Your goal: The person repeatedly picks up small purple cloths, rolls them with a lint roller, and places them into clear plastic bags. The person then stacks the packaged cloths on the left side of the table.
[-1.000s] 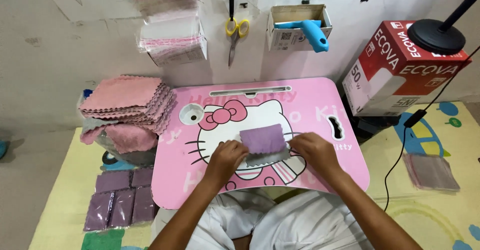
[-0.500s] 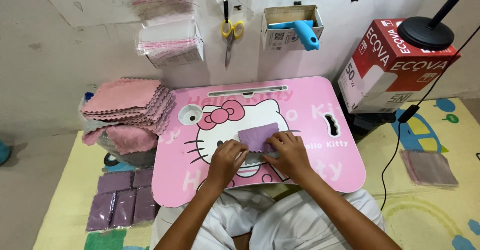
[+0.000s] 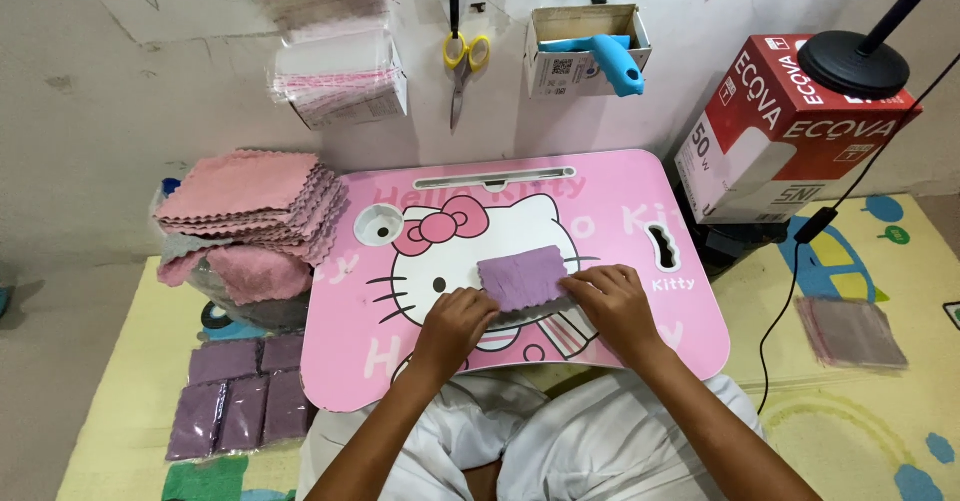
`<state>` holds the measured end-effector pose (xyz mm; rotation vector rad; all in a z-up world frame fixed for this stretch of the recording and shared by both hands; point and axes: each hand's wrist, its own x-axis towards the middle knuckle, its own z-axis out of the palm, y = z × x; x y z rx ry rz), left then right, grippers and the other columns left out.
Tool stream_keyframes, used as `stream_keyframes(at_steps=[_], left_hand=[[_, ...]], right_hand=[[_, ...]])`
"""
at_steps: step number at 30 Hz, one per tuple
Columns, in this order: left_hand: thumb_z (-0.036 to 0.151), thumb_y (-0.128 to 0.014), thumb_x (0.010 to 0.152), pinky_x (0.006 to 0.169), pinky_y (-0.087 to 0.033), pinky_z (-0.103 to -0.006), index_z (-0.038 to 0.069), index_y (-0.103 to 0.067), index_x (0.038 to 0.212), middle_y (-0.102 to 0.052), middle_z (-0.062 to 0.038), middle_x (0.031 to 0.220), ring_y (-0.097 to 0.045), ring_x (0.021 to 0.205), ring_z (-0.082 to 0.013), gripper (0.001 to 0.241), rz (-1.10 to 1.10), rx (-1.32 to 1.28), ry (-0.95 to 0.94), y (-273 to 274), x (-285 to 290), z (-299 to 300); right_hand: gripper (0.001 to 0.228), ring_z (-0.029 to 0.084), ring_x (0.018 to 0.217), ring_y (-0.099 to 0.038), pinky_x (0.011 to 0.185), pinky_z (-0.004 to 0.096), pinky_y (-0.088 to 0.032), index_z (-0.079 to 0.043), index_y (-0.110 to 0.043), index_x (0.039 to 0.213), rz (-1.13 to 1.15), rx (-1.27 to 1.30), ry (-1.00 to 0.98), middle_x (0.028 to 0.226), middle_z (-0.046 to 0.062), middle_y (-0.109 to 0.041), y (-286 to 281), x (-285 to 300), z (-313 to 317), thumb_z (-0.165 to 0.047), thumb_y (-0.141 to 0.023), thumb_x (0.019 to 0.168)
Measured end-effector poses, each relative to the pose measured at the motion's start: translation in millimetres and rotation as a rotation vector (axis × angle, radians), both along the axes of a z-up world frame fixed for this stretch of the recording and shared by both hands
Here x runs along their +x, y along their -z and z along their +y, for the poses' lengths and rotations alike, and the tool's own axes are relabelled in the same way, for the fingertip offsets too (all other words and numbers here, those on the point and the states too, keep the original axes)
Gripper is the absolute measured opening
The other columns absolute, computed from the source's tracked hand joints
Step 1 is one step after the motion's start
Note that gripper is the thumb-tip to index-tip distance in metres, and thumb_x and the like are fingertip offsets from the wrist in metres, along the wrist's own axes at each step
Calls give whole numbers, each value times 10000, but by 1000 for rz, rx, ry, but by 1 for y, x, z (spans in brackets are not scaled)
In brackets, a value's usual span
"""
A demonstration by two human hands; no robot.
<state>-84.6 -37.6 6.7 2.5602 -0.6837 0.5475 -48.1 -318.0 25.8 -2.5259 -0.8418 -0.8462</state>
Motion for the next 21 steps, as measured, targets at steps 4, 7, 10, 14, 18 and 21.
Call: stream_keyframes(at_steps=[4,7,10,14,18,21], left_hand=[[154,-695,971,784,-552,-302,160,-703,1073,-669,-11,920,-684,906,-161,102,0,46,23,13,0,1],[163,-698,971,781,-551,-301,159,-702,1067,-666,-11,918,-681,905,-160,96,-6,77,19,11,-1,3],[165,-705,967,770,-546,-306,156,-710,1039,-668,-8,911,-681,895,-162,73,-41,115,16,6,-3,4],[125,-714,957,788,-543,-305,162,-704,1061,-676,-30,923,-683,905,-169,111,-5,167,21,13,-4,6],[119,-728,940,795,-542,-307,168,-709,1039,-678,-12,916,-679,906,-161,112,-12,185,14,19,-3,6],[125,-732,937,793,-541,-302,182,-717,1036,-678,2,908,-678,899,-149,115,-13,178,14,16,-4,5]], right_hand=[[198,189,1028,-710,954,422,-503,-241,-772,1007,-3,-37,25,957,-1,-758,11,-2,-6,-123,-792,849],[214,186,1065,-703,990,438,-494,-249,-774,1023,21,-32,0,979,-11,-767,15,-1,-9,-125,-787,849],[232,217,1079,-707,997,471,-499,-222,-780,1044,50,-19,-21,998,25,-772,15,-3,-11,-92,-787,852],[215,189,1117,-688,1017,468,-473,-229,-790,1044,58,-69,-29,1011,0,-777,22,-4,-16,-133,-795,852],[218,191,1130,-685,1031,476,-464,-226,-792,1041,55,-98,-31,1014,6,-780,19,-6,-17,-127,-798,847],[206,193,1129,-688,1033,481,-464,-218,-795,1038,57,-107,-26,1007,11,-782,17,-6,-17,-126,-793,853]])
